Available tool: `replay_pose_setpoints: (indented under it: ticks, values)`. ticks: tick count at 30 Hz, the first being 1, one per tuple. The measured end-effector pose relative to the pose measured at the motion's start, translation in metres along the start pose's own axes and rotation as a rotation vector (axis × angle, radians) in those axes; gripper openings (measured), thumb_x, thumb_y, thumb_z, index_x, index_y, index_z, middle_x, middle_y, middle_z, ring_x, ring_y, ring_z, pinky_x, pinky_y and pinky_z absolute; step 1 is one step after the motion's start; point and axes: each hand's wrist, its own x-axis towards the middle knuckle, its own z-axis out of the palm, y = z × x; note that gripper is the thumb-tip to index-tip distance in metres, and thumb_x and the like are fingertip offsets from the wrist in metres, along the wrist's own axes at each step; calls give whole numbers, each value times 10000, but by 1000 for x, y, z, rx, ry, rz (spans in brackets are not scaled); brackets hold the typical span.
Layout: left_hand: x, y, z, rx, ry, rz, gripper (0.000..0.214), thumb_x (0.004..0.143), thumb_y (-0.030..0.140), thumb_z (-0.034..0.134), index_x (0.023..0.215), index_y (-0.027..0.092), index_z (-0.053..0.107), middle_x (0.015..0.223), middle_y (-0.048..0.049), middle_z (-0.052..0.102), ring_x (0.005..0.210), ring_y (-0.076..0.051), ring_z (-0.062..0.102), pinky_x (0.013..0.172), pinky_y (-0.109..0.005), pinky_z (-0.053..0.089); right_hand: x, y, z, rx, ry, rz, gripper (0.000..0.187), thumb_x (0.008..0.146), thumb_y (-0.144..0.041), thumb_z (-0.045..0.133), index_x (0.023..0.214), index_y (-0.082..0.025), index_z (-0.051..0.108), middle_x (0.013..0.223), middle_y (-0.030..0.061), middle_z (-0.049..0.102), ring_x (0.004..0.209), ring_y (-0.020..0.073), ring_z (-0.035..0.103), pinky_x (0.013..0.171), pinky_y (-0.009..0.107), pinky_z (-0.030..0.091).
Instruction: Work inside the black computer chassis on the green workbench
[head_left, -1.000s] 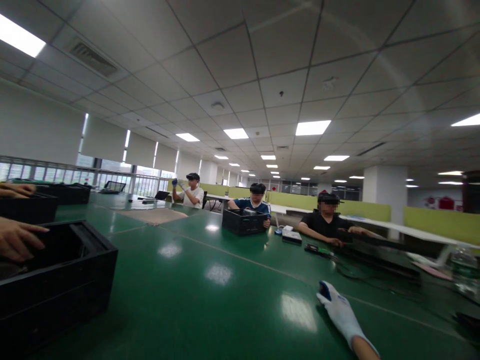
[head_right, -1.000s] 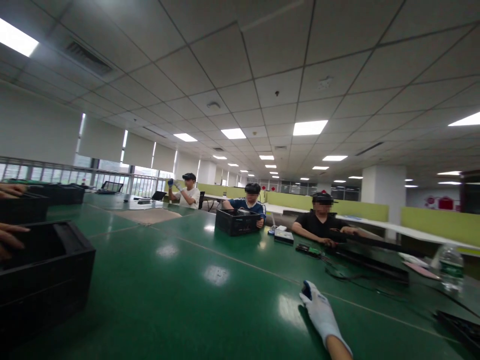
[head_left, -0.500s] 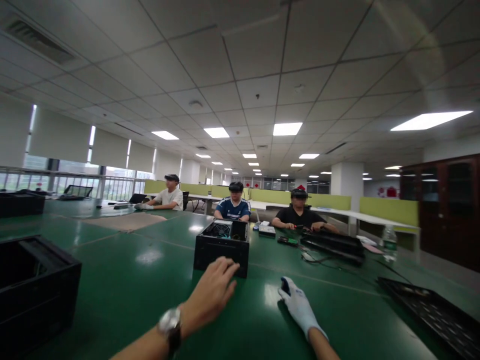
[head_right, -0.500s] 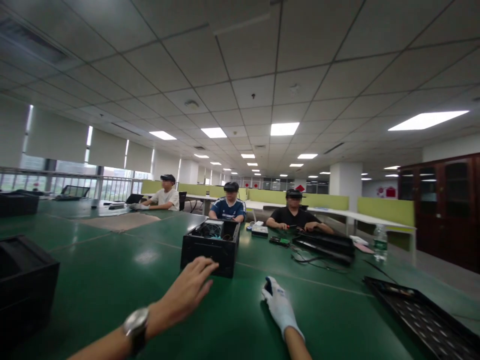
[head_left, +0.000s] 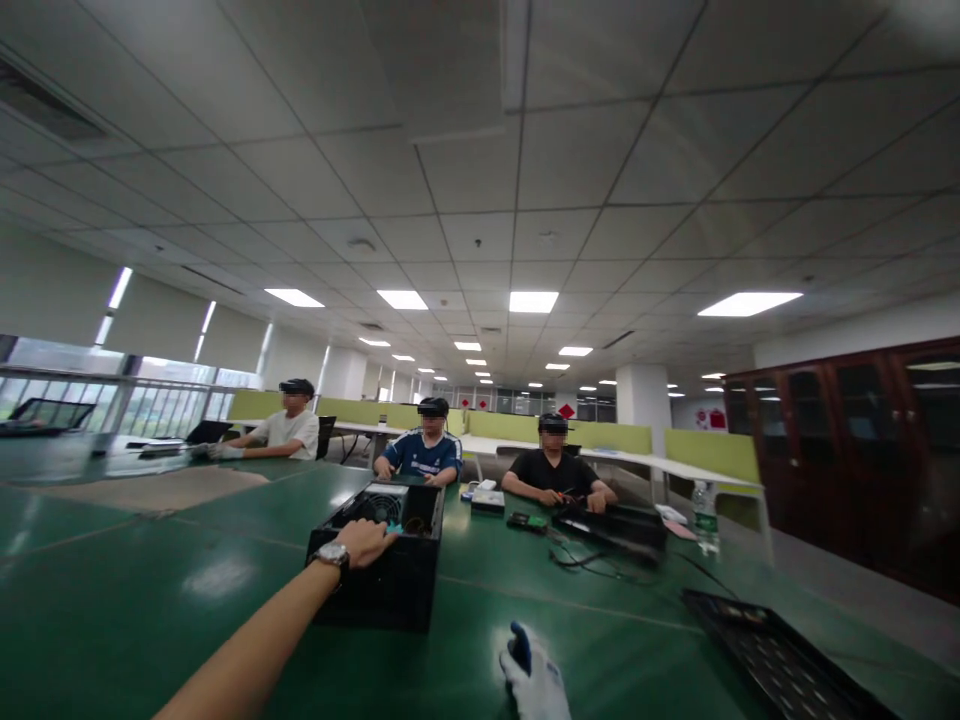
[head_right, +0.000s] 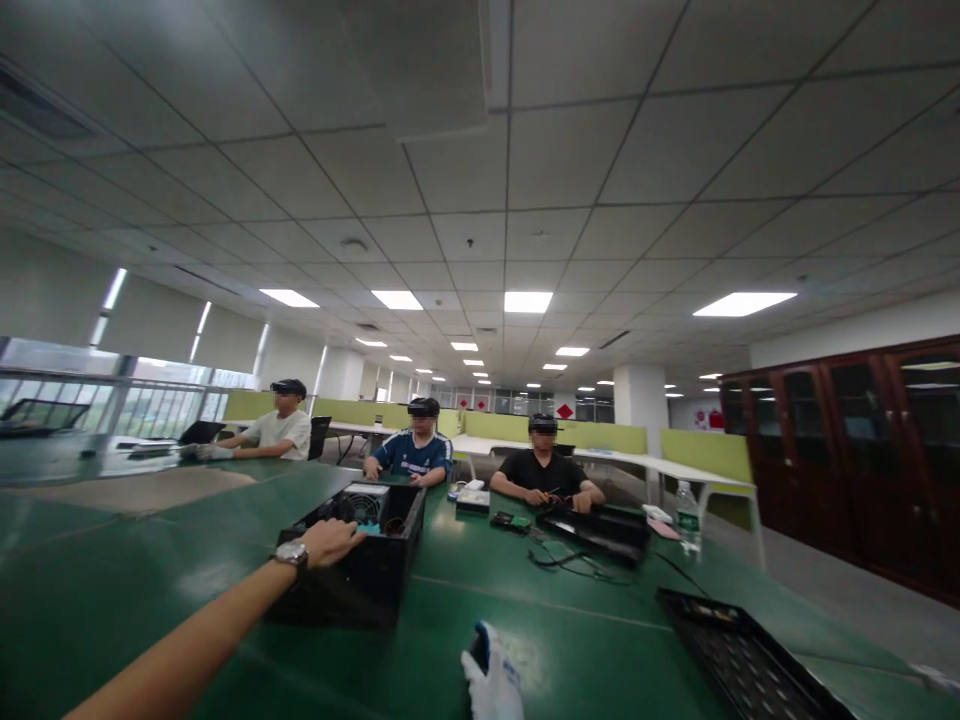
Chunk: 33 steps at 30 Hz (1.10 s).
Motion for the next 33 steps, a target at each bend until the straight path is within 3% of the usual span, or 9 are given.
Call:
replay_pose_setpoints:
  ticks: [3,7,10,12,17,21,25,29,33]
  values:
    - [-61,23,-32,-59,-167,22,485,1036,523,347,1074,137,637,927,-78,654,784,-193,622,766,-382,536,-7,-10,-11,-4,-29,-12,623,806,-431,510,1338,-114,578,1173,158,716,1155,302,652,1036,378,475]
    - [-177,50,-78,-237,-404,91,719,1003,654,145,921,204,700,792,-48,673,677,-200,624,651,-316,504,-25,-23,-28,2,-112,9,653,798,-497,494,1331,-133,586,1120,161,730,1112,337,669,983,434,501]
    - [-243,61,-94,-309,-389,102,448,955,620,452,1220,298,616,1070,-34,690,930,-251,659,837,-360,535,-46,-28,-41,15,-160,2,657,791,-536,495,1331,-173,583,1185,145,713,1149,326,654,996,424,492]
    - [-267,61,-88,-259,-322,241,640,837,541,697,1402,356,461,1331,-65,582,1184,-315,570,1029,-460,470,-66,-29,-51,14,-185,-11,673,775,-560,517,1326,-181,588,1235,144,696,1175,325,640,1025,415,473]
    - [-287,56,-49,-34,-255,634,1043,617,501,884,1488,273,357,1403,-171,514,1276,-413,476,1073,-614,422,-116,-44,-94,-25,-214,-43,716,747,-623,532,1310,-188,610,1273,131,685,1209,337,617,1067,434,444]
    - [-293,67,-32,-39,-344,465,977,673,586,778,1491,268,349,1372,-192,513,1181,-428,553,912,-661,534,-137,-96,-151,-31,-136,-108,717,768,-642,521,1310,-182,613,1249,134,699,1203,339,619,1046,458,461]
    - [-290,77,-25,71,-353,416,1113,527,548,862,1480,277,356,1368,-232,486,1200,-474,517,794,-708,551,-154,-191,-203,-59,-174,-337,617,793,-567,594,1296,-211,627,1208,102,717,1139,309,649,1023,452,479]
    - [-295,74,-66,91,-268,525,979,541,466,881,1407,288,459,1357,-201,504,1203,-455,518,865,-701,530,-172,-283,-206,-163,-405,-548,607,744,-384,759,1318,-244,617,1201,61,721,1097,252,666,997,372,497]
    - [-332,60,-146,-256,-204,289,886,718,428,774,1485,349,338,1458,-85,446,1268,-334,527,1086,-489,477,-191,-330,-139,-303,-641,-626,717,627,-310,879,1277,-156,620,1150,112,735,1025,259,692,906,338,538]
